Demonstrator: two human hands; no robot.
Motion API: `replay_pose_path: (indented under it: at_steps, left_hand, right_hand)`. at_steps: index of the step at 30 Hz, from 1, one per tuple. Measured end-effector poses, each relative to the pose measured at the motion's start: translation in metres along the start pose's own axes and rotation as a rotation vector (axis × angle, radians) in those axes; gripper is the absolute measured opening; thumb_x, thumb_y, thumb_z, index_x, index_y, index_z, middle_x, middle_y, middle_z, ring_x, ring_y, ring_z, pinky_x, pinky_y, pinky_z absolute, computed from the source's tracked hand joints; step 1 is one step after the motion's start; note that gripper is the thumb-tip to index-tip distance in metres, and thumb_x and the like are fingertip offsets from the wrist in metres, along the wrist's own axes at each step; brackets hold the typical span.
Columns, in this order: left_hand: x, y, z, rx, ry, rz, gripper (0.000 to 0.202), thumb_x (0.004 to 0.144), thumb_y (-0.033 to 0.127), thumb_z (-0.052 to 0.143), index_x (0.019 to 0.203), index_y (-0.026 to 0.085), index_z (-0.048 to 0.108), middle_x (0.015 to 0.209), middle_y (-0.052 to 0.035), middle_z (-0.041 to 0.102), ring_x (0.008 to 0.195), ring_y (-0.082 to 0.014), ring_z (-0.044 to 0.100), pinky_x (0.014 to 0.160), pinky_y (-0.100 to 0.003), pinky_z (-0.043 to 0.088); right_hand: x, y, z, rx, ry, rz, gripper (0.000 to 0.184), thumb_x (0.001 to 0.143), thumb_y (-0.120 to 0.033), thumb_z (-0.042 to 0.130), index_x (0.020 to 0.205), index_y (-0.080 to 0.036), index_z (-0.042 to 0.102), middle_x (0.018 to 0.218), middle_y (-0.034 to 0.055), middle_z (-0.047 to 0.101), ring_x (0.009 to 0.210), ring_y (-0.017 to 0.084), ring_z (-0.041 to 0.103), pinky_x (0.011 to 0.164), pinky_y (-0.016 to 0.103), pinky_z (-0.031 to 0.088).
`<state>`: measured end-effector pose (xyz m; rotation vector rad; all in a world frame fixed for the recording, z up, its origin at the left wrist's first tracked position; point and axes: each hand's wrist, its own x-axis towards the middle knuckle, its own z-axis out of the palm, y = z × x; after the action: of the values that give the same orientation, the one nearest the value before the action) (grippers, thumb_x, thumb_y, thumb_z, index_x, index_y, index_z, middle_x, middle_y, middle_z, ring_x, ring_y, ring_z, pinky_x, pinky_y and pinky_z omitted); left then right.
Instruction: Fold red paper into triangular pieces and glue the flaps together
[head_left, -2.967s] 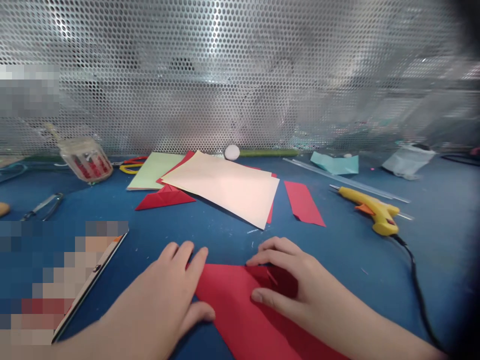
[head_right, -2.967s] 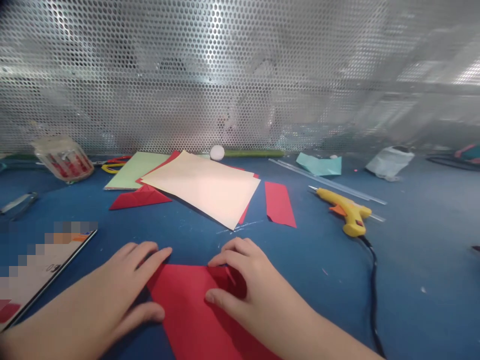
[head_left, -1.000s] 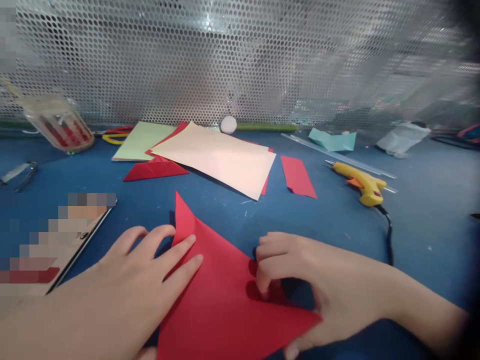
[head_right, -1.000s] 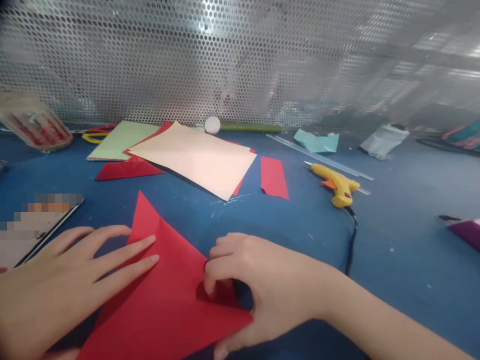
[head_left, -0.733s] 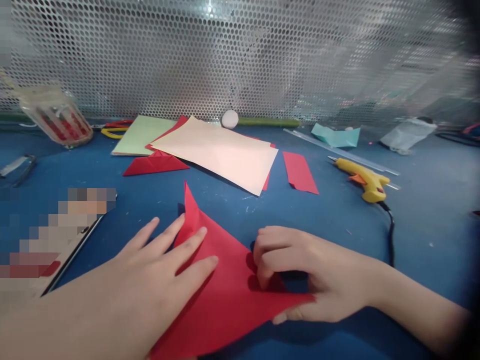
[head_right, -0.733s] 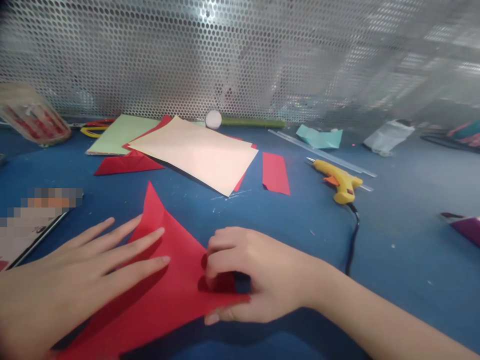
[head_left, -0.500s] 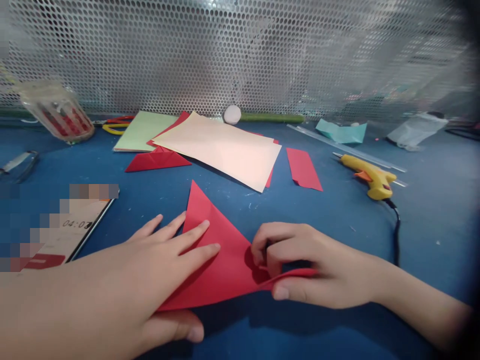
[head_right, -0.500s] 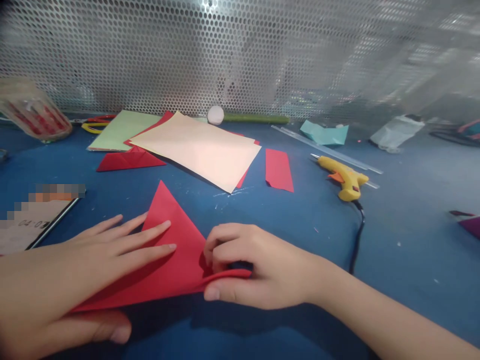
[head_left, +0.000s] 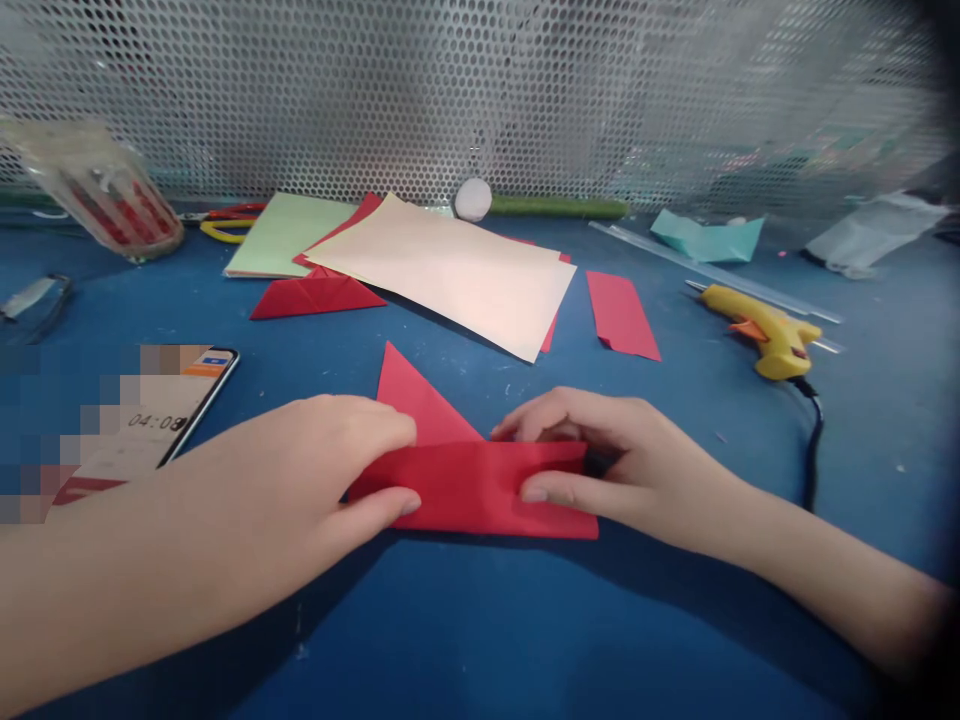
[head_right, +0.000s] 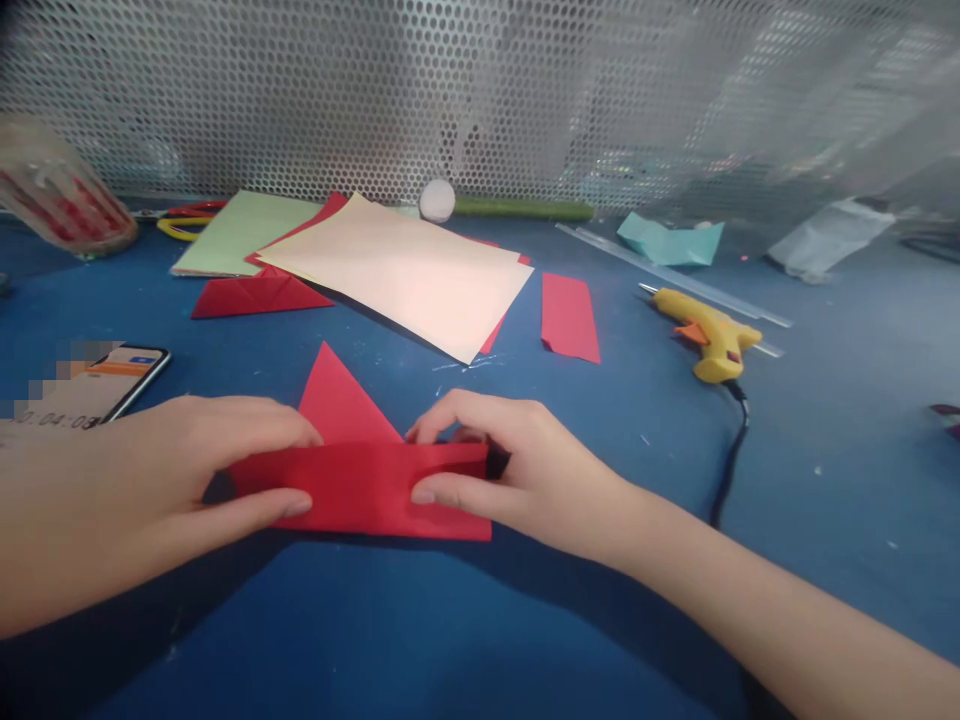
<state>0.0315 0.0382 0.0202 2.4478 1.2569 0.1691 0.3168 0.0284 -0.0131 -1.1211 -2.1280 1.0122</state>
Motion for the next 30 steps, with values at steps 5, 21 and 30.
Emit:
replay_pose_path:
  at_steps: [5,21,30]
  left_hand:
    - [0.009,0.0,-0.002,-0.058,-0.139,-0.048,0.02,0.094,0.044,0.052,0.088,0.028,0.063,0.09,0.0009,0.071,0.077,-0.0222,0.066,0.064,-0.031,0.045]
    - [0.017,0.003,0.0,-0.214,-0.284,-0.205,0.026,0.092,0.056,0.06,0.104,0.033,0.055,0.081,0.0064,0.065,0.068,-0.0208,0.06,0.062,-0.03,0.04]
    - [0.019,0.001,0.009,-0.191,-0.226,-0.113,0.037,0.093,0.039,0.066,0.129,0.035,0.059,0.127,0.0019,0.069,0.111,-0.0261,0.068,0.085,-0.035,0.052]
  right_hand:
    - [0.002,0.002,-0.001,-0.039,-0.081,-0.125,0.029,0.096,-0.027,0.073,0.125,-0.03,0.074,0.112,0.0019,0.075,0.093,0.014,0.071,0.079,0.022,0.057]
    - [-0.002,0.009,0.01,-0.213,-0.047,-0.327,0.032,0.105,-0.01,0.05,0.109,-0.026,0.078,0.119,0.0081,0.066,0.095,0.013,0.069,0.082,0.023,0.057]
    - [-0.005,0.01,0.013,-0.259,-0.024,-0.344,0.038,0.104,-0.006,0.046,0.115,-0.028,0.075,0.129,0.0073,0.056,0.077,0.008,0.06,0.076,0.022,0.055]
